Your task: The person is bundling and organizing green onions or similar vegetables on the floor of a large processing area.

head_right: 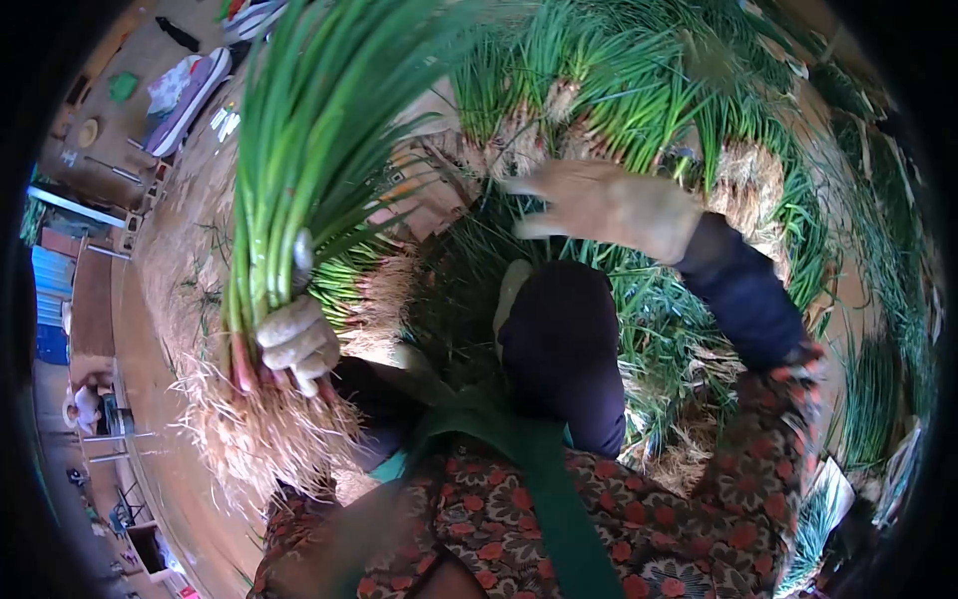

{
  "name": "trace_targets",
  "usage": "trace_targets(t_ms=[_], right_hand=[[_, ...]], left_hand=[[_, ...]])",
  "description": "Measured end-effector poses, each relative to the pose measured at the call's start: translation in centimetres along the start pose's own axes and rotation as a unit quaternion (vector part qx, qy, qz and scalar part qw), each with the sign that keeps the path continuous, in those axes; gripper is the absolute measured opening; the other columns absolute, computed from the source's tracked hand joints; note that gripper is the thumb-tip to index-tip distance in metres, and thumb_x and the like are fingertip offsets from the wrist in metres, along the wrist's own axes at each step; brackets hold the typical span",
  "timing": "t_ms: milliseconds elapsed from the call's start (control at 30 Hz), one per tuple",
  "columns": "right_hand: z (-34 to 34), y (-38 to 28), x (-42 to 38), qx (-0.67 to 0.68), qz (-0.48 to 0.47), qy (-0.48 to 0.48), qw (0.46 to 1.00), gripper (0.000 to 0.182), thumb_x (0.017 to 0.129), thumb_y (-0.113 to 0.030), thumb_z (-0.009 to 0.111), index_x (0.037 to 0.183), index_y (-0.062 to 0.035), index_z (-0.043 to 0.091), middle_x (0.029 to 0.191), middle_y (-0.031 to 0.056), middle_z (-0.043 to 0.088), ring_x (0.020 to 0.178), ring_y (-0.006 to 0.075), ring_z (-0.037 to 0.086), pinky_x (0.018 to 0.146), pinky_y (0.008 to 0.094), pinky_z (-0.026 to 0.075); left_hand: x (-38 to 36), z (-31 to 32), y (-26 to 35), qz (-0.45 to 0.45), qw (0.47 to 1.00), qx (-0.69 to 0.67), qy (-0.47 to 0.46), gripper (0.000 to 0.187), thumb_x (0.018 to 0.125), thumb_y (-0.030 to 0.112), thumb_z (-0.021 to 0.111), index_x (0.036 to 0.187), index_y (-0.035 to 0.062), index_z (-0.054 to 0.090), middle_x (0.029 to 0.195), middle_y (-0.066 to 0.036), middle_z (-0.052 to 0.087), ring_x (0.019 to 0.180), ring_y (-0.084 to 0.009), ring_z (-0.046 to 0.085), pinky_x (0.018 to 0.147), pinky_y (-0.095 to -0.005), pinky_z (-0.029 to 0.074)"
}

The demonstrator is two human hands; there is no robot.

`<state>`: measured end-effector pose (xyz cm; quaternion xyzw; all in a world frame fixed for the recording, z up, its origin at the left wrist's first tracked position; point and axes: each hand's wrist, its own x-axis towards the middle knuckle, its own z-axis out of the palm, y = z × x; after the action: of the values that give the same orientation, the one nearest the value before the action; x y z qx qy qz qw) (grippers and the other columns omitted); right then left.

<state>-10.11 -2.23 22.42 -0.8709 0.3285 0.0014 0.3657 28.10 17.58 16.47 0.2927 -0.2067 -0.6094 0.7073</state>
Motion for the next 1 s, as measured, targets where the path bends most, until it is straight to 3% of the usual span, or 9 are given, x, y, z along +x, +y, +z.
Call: trace_targets(t_ms=[167, 300, 400, 500, 633, 733, 833, 933, 1000], right_hand=[[2.6, -9.7, 11.8, 0.234, -0.304, -0.16, 0.91, 0.054, 0.099, -0.047, 0.04, 0.134, -0.0066, 0.047, 0.114, 0.0138, 0.061, 0.091, 0.0197, 0.063, 0.078, 0.0301, 0.051], [12.3, -9.9, 21.8, 0.039, -0.486, 0.189, 0.852, 0.023, 0.099, -0.018, 0.038, 0.101, -0.0048, 0.058, 0.083, 0.0035, 0.06, 0.069, 0.0179, 0.055, 0.062, 0.0365, 0.048], [8.3, -14.0, 18.4, 0.539, -0.156, -0.192, 0.805, 0.02, 0.097, -0.025, 0.046, 0.096, -0.0103, 0.06, 0.07, -0.0032, 0.054, 0.052, 0.0096, 0.045, 0.046, 0.0265, 0.033], [6.1, -16.7, 17.8, 0.606, -0.024, -0.173, 0.776, 0.024, 0.098, -0.033, 0.047, 0.091, -0.0143, 0.059, 0.063, -0.0097, 0.049, 0.042, 0.0037, 0.034, 0.037, 0.0215, 0.024], [-0.1, -14.4, 20.3, 0.872, -0.113, 0.001, 0.476, 0.022, 0.098, -0.031, 0.043, 0.084, -0.0152, 0.05, 0.065, -0.0038, 0.041, 0.051, 0.0099, 0.039, 0.047, 0.0254, 0.033], [-3.1, -6.5, 22.2, 0.677, -0.238, -0.043, 0.695, 0.032, 0.094, -0.033, 0.049, 0.11, -0.0056, 0.05, 0.096, 0.0101, 0.053, 0.086, 0.0215, 0.053, 0.072, 0.0332, 0.045], [0.8, -6.5, 20.3, 0.074, -0.076, 0.075, 0.992, 0.049, 0.088, -0.034, 0.062, 0.122, 0.0003, 0.049, 0.104, 0.0185, 0.059, 0.095, 0.0268, 0.058, 0.082, 0.0384, 0.047], [3.0, -9.0, 23.0, -0.311, -0.094, -0.074, 0.943, 0.061, 0.089, -0.03, 0.062, 0.137, 0.0008, 0.04, 0.13, 0.0249, 0.05, 0.116, 0.0298, 0.053, 0.096, 0.0388, 0.042], [5.3, -9.4, 27.9, -0.051, -0.066, -0.135, 0.987, 0.052, 0.093, -0.028, 0.058, 0.134, -0.0005, 0.044, 0.124, 0.0199, 0.055, 0.109, 0.0256, 0.056, 0.091, 0.0355, 0.044]], left_hand=[[1.4, 0.8, -0.1, 0.001, 1.0, -0.013, -0.012, 0.058, 0.089, 0.037, 0.057, 0.13, -0.0016, 0.043, 0.114, -0.019, 0.055, 0.101, -0.0252, 0.06, 0.084, -0.0331, 0.053], [2.3, 1.9, 1.0, 0.001, 0.999, -0.045, -0.025, 0.058, 0.089, 0.037, 0.057, 0.13, -0.0018, 0.042, 0.114, -0.019, 0.055, 0.101, -0.0252, 0.06, 0.083, -0.0327, 0.053], [2.7, 3.0, 2.2, -0.003, 0.996, -0.073, -0.049, 0.059, 0.089, 0.036, 0.058, 0.131, -0.002, 0.042, 0.114, -0.02, 0.055, 0.101, -0.0252, 0.06, 0.083, -0.0324, 0.053], [3.5, 4.1, 4.1, -0.001, 0.991, -0.099, -0.086, 0.059, 0.089, 0.036, 0.058, 0.131, -0.0021, 0.042, 0.115, -0.02, 0.055, 0.101, -0.0252, 0.06, 0.082, -0.0321, 0.054], [5.2, 4.4, 8.4, -0.027, 0.974, -0.107, -0.196, 0.06, 0.089, 0.036, 0.059, 0.131, -0.0023, 0.042, 0.115, -0.02, 0.055, 0.101, -0.0252, 0.06, 0.082, -0.0317, 0.054], [9.6, -2.2, 11.1, 0.003, 0.942, -0.015, -0.335, 0.055, 0.093, 0.043, 0.049, 0.131, 0.0044, 0.041, 0.119, -0.013, 0.052, 0.102, -0.0217, 0.059, 0.093, -0.0393, 0.05], [7.8, -2.1, 15.0, 0.031, 0.973, -0.01, -0.23, 0.048, 0.088, 0.039, 0.059, 0.117, 0.0008, 0.053, 0.103, -0.014, 0.06, 0.091, -0.0208, 0.063, 0.086, -0.0335, 0.053], [10.6, -7.8, 15.8, 0.111, 0.984, 0.134, -0.042, 0.04, 0.088, 0.038, 0.06, 0.106, 0.0022, 0.061, 0.094, -0.012, 0.066, 0.079, -0.0173, 0.065, 0.07, -0.0273, 0.054], [12.8, -11.8, 15.1, 0.135, 0.968, 0.195, 0.085, 0.035, 0.085, 0.033, 0.064, 0.099, 0.0008, 0.066, 0.088, -0.012, 0.069, 0.076, -0.0184, 0.066, 0.07, -0.0277, 0.055]])
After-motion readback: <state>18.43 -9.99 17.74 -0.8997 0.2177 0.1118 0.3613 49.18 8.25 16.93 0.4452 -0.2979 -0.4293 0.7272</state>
